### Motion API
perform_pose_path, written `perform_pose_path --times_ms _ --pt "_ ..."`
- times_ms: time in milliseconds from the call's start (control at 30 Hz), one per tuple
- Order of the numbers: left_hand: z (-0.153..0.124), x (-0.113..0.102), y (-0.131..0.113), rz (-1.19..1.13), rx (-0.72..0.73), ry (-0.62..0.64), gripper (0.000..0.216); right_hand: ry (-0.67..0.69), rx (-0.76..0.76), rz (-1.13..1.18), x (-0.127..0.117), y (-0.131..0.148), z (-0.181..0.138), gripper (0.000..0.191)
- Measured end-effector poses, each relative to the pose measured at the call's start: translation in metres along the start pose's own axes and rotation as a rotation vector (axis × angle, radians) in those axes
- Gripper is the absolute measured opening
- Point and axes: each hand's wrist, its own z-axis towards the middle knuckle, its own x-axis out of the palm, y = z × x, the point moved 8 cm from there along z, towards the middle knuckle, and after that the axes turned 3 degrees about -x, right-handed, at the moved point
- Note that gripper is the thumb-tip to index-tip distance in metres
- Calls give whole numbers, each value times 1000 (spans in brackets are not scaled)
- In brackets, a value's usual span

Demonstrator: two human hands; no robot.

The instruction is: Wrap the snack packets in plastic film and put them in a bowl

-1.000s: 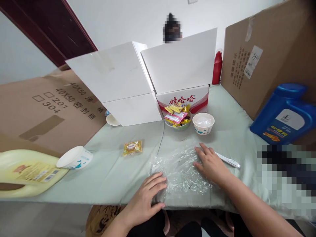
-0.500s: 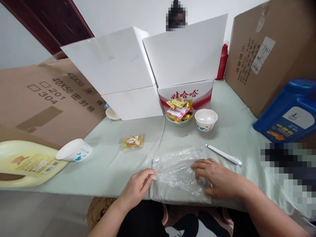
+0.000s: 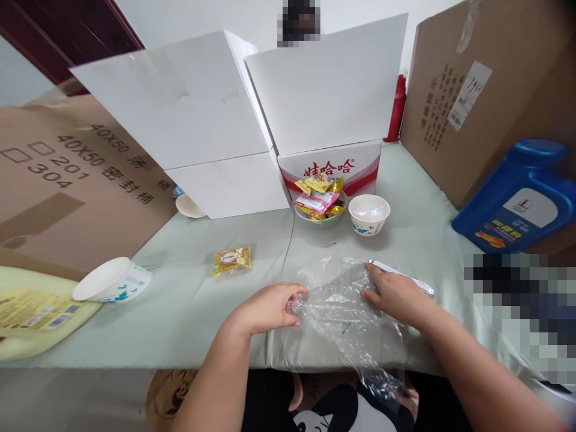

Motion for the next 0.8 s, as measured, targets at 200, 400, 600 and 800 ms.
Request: perform_pose_path --times_ms 200,400,600,800 --pt "-16 3 -1 154 -52 -15 42 -232 -67 246 -20 -7 -5 47" --pt "-27 0 12 91 -79 11 28 -317 -754 690 -61 29 -59 57" --pt "-21 -1 24 -111 -85 -17 26 64 -677 234 -9 72 -53 48" --pt "-15 -5 22 -591 53 8 33 64 -647 336 -15 66 -50 21"
